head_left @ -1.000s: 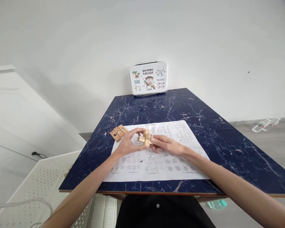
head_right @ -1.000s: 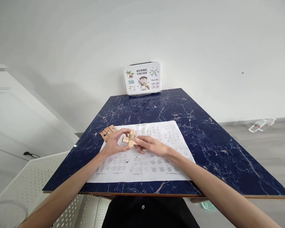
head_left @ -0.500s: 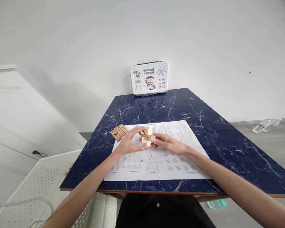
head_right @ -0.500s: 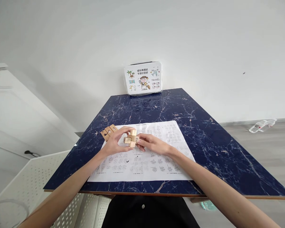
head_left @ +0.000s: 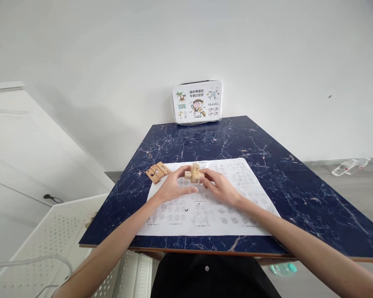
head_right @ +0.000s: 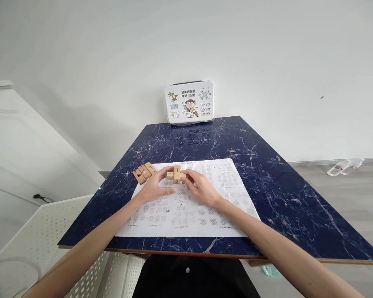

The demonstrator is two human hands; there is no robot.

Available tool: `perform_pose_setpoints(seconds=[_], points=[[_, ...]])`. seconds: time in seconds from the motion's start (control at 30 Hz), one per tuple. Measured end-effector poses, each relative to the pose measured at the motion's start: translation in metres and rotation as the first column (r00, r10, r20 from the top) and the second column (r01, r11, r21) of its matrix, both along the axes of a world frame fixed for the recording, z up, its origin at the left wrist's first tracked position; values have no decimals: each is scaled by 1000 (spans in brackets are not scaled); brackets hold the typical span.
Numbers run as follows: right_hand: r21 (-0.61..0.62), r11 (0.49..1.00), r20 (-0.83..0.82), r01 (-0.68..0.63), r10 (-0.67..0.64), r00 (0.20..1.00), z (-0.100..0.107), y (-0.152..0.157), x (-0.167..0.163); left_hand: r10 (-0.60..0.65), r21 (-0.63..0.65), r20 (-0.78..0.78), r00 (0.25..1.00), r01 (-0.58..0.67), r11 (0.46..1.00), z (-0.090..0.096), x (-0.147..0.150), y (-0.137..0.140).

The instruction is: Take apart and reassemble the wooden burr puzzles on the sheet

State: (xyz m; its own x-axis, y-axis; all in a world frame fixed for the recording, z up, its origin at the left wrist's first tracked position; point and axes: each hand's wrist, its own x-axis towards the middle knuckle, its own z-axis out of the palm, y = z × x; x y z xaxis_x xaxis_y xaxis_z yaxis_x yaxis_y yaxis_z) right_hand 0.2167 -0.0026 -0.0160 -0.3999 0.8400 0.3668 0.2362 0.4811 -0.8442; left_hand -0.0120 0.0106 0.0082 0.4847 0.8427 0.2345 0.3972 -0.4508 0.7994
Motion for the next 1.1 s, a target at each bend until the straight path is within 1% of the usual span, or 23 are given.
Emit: perform_pose_setpoints(seconds=[0.23,0.4,0.57,0.63,0.7,0.73,0.77,0.8,0.83,0.87,0.9,0.93,1.03,1.1], points=[[71,997,66,-3,-2,998,4,-3,-1,49,89,-18,999,-48,995,1,2,-2],[74,997,69,4,-10,998,4,-2,0,41,51,30,999,-42,998,3,1,-1],[48,998,43,36,-38,998,2,1,4,42,18,119,992,-45,999,6,-3,4],[37,998,26,60,-61,998,1,3,5,76,18,141,987,-79,997,5,-7,8],[36,995,20,96,-97,995,-2,6,6,148,38,149,978,-156,987,4,-11,13],[38,993,21,115,-116,993,-3,6,6,207,71,138,968,-219,973,2,-14,16],[39,991,25,131,-132,991,-4,7,6,281,127,111,953,-294,947,1,-16,19],[36,989,28,142,-143,989,-5,8,6,360,206,71,930,-366,907,-1,-19,22],[31,988,29,150,-151,988,-6,8,6,436,297,22,900,-423,856,-4,-22,25],[27,987,30,158,-158,987,-7,8,6,499,387,-35,866,-449,805,-6,-25,28],[25,986,31,163,-163,986,-8,9,6,538,457,-95,838,-443,771,-10,-27,30],[26,986,33,167,-168,985,-8,9,5,562,495,-155,813,-428,756,-13,-30,32],[44,984,50,171,-173,984,-9,9,5,582,503,-304,755,-391,771,-23,-35,37],[51,984,58,170,-172,983,-9,9,5,585,498,-345,734,-385,777,-28,-37,38]])
